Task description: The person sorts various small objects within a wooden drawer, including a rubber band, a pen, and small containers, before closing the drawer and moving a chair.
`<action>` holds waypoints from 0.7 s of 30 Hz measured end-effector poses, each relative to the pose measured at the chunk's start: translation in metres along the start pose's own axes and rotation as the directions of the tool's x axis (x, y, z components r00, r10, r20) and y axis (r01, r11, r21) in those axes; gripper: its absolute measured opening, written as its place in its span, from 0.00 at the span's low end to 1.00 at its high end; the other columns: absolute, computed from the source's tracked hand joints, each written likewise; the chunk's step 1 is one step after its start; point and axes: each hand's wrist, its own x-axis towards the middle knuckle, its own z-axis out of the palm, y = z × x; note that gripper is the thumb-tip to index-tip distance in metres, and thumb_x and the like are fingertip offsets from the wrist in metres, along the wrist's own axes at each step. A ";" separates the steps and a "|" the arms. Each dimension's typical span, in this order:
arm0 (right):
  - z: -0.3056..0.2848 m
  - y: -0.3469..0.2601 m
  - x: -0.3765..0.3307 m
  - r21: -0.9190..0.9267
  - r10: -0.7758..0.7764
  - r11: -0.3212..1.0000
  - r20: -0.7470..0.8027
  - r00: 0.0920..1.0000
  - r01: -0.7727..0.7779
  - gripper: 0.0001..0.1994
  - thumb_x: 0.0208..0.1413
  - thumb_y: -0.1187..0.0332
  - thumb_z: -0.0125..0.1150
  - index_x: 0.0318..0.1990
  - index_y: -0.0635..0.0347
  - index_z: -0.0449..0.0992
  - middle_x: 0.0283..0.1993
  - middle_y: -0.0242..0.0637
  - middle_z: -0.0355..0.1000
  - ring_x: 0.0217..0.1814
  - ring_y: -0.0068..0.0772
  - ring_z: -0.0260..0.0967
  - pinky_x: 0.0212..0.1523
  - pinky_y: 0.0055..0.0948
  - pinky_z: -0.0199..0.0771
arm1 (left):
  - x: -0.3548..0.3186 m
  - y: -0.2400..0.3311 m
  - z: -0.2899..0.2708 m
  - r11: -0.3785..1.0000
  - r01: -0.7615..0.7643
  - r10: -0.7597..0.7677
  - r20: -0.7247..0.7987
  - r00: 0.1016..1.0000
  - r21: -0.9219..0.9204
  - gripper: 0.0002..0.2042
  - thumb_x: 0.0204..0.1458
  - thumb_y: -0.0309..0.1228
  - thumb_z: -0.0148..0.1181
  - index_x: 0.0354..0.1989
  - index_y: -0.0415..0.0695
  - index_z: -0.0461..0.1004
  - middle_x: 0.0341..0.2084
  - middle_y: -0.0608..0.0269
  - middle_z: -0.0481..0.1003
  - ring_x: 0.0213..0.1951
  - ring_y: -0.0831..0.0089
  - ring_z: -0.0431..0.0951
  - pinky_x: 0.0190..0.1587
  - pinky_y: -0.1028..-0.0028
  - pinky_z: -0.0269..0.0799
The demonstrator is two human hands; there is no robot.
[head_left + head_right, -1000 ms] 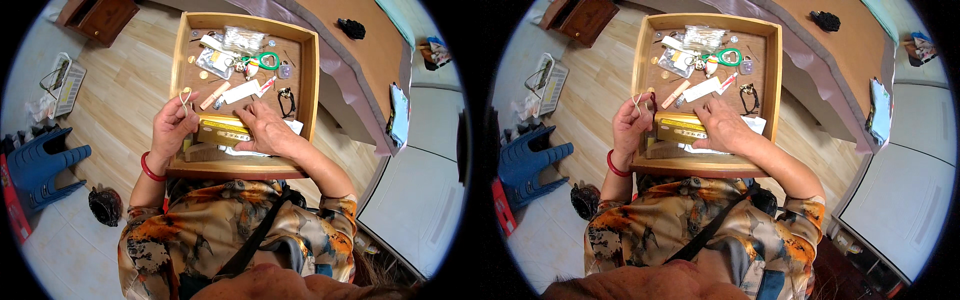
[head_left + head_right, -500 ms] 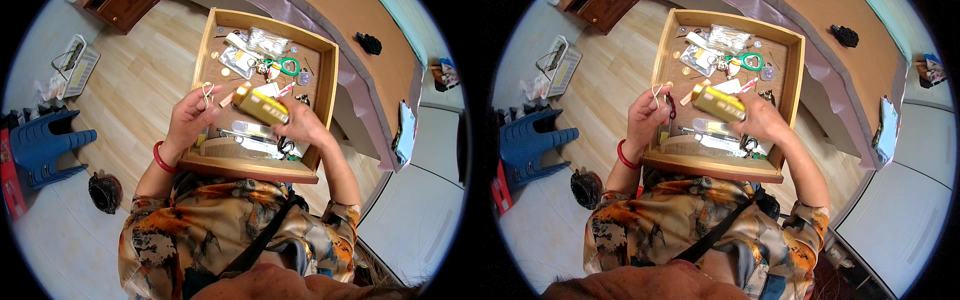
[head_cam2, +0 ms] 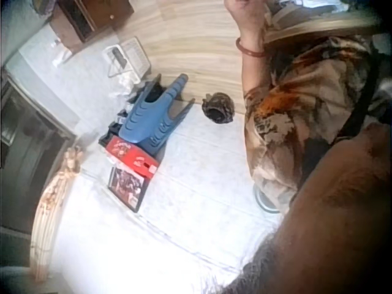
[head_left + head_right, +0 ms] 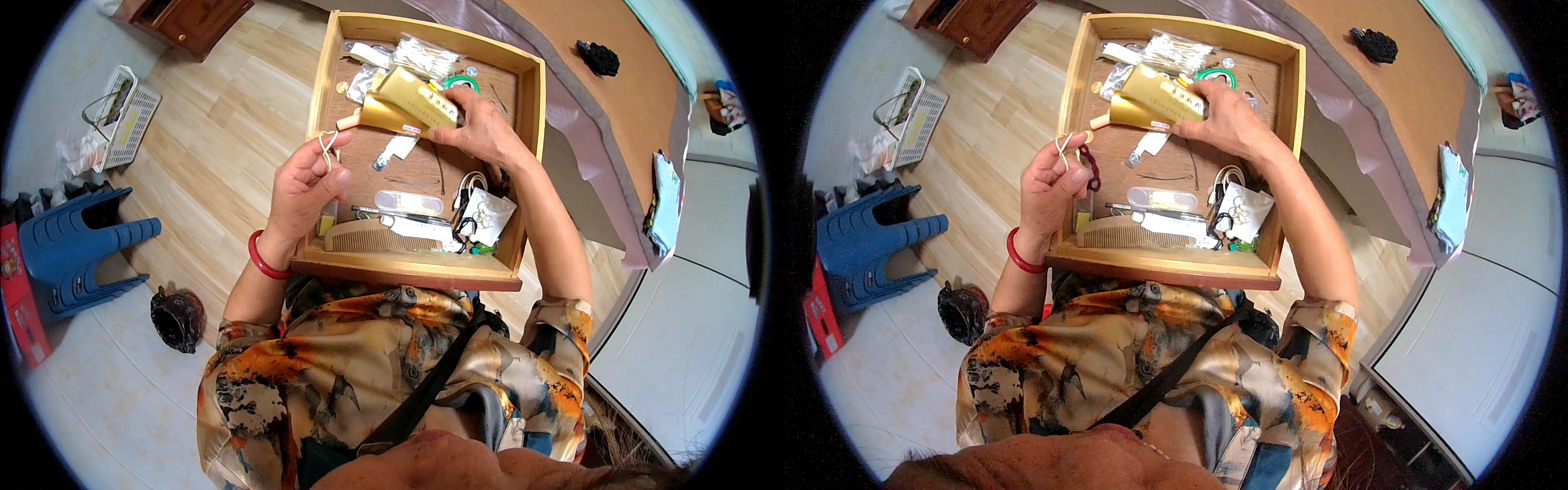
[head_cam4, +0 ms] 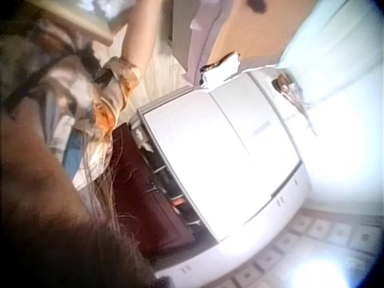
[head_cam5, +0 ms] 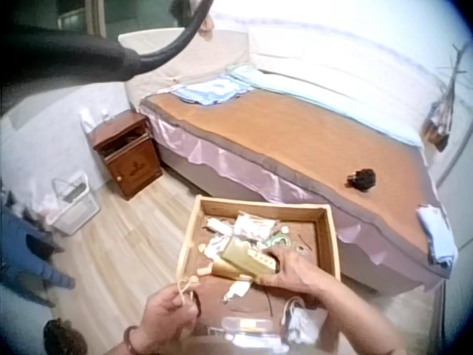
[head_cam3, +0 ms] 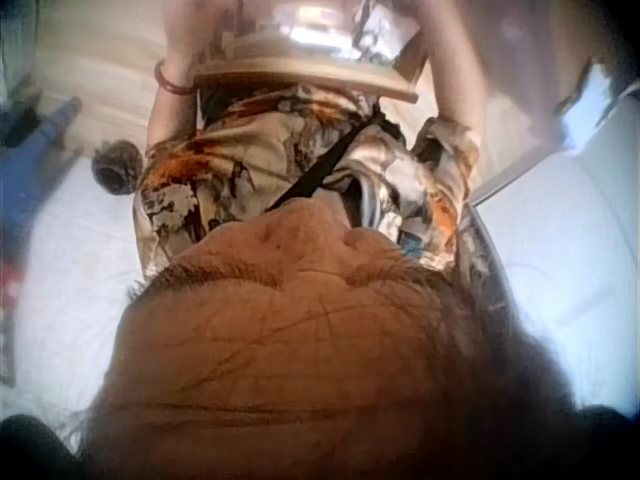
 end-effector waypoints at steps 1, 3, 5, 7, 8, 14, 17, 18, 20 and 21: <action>-0.001 0.003 0.003 0.008 0.017 1.000 -0.037 0.999 -0.016 0.31 0.38 0.54 0.66 0.48 0.69 0.70 0.41 0.53 0.71 0.44 0.46 0.70 0.46 0.35 0.69 | 0.001 0.000 0.000 1.000 0.000 0.000 -0.001 1.000 0.004 0.19 0.50 0.20 0.53 0.53 0.38 0.65 0.21 0.73 0.65 0.22 0.85 0.64 0.26 0.86 0.60; -0.005 0.000 0.005 -0.029 0.017 0.999 -0.028 0.999 -0.018 0.30 0.40 0.58 0.66 0.48 0.69 0.69 0.41 0.50 0.72 0.43 0.41 0.70 0.46 0.33 0.69 | 0.000 -0.002 0.000 1.000 0.010 -0.010 -0.025 1.000 0.016 0.19 0.50 0.20 0.53 0.53 0.38 0.65 0.20 0.73 0.65 0.22 0.85 0.64 0.26 0.86 0.60; -0.004 0.004 0.005 -0.089 -0.049 0.995 -0.042 0.998 0.045 0.29 0.41 0.59 0.66 0.50 0.68 0.69 0.41 0.48 0.72 0.42 0.38 0.70 0.45 0.32 0.69 | -0.001 -0.003 -0.001 1.000 0.009 -0.008 -0.030 1.000 0.010 0.19 0.50 0.20 0.53 0.53 0.38 0.65 0.20 0.73 0.65 0.22 0.85 0.64 0.26 0.86 0.60; -0.003 0.006 0.002 -0.078 -0.033 0.996 -0.030 0.999 0.031 0.29 0.41 0.60 0.66 0.51 0.67 0.69 0.41 0.48 0.72 0.42 0.38 0.70 0.45 0.32 0.69 | 0.000 -0.005 -0.001 1.000 -0.006 0.006 -0.020 1.000 -0.014 0.19 0.50 0.20 0.52 0.53 0.37 0.65 0.20 0.73 0.65 0.21 0.85 0.64 0.26 0.86 0.60; -0.003 0.005 0.001 -0.073 -0.027 0.997 -0.023 0.999 0.025 0.29 0.41 0.60 0.66 0.51 0.67 0.68 0.42 0.48 0.72 0.42 0.39 0.70 0.46 0.32 0.69 | 0.001 -0.005 -0.002 1.000 -0.008 0.007 -0.005 1.000 -0.020 0.19 0.51 0.20 0.53 0.53 0.37 0.64 0.20 0.72 0.66 0.22 0.84 0.65 0.27 0.85 0.60; -0.004 0.008 -0.013 -0.116 -0.200 0.976 -0.136 0.970 0.184 0.26 0.41 0.64 0.67 0.50 0.61 0.70 0.46 0.46 0.67 0.45 0.41 0.67 0.46 0.32 0.69 | 0.002 -0.004 -0.002 1.000 -0.012 0.012 0.026 1.000 -0.019 0.19 0.52 0.21 0.52 0.53 0.36 0.63 0.21 0.70 0.68 0.23 0.83 0.67 0.28 0.84 0.62; -0.006 0.002 -0.022 -0.329 -0.448 0.866 -0.183 0.875 0.375 0.23 0.37 0.65 0.67 0.44 0.61 0.73 0.42 0.43 0.67 0.43 0.43 0.65 0.45 0.35 0.67 | 0.002 -0.005 -0.002 0.999 -0.014 0.015 0.029 0.999 -0.034 0.19 0.52 0.21 0.52 0.54 0.36 0.63 0.21 0.70 0.68 0.23 0.83 0.66 0.28 0.84 0.63; -0.006 0.001 -0.024 -0.326 -0.443 0.867 -0.158 0.883 0.377 0.22 0.36 0.66 0.68 0.43 0.61 0.73 0.41 0.42 0.66 0.43 0.42 0.65 0.45 0.35 0.67 | 0.002 -0.005 -0.002 0.999 -0.017 0.018 0.027 0.999 -0.032 0.19 0.52 0.21 0.52 0.54 0.35 0.63 0.22 0.70 0.68 0.23 0.82 0.66 0.28 0.83 0.63; -0.004 -0.002 -0.028 -0.322 -0.428 0.869 -0.111 0.897 0.375 0.22 0.35 0.67 0.68 0.42 0.61 0.73 0.39 0.41 0.66 0.42 0.41 0.64 0.44 0.35 0.66 | 0.002 -0.006 -0.002 0.999 -0.028 0.028 0.020 0.999 -0.041 0.19 0.52 0.20 0.52 0.54 0.35 0.63 0.22 0.69 0.68 0.23 0.82 0.66 0.28 0.83 0.63; -0.003 -0.002 -0.029 -0.310 -0.410 0.873 -0.054 0.910 0.375 0.22 0.35 0.66 0.69 0.42 0.61 0.73 0.39 0.41 0.65 0.44 0.41 0.63 0.45 0.36 0.65 | 0.002 -0.008 -0.002 0.998 -0.035 0.036 0.014 0.999 -0.052 0.19 0.51 0.20 0.52 0.54 0.35 0.63 0.22 0.69 0.68 0.23 0.82 0.66 0.28 0.82 0.63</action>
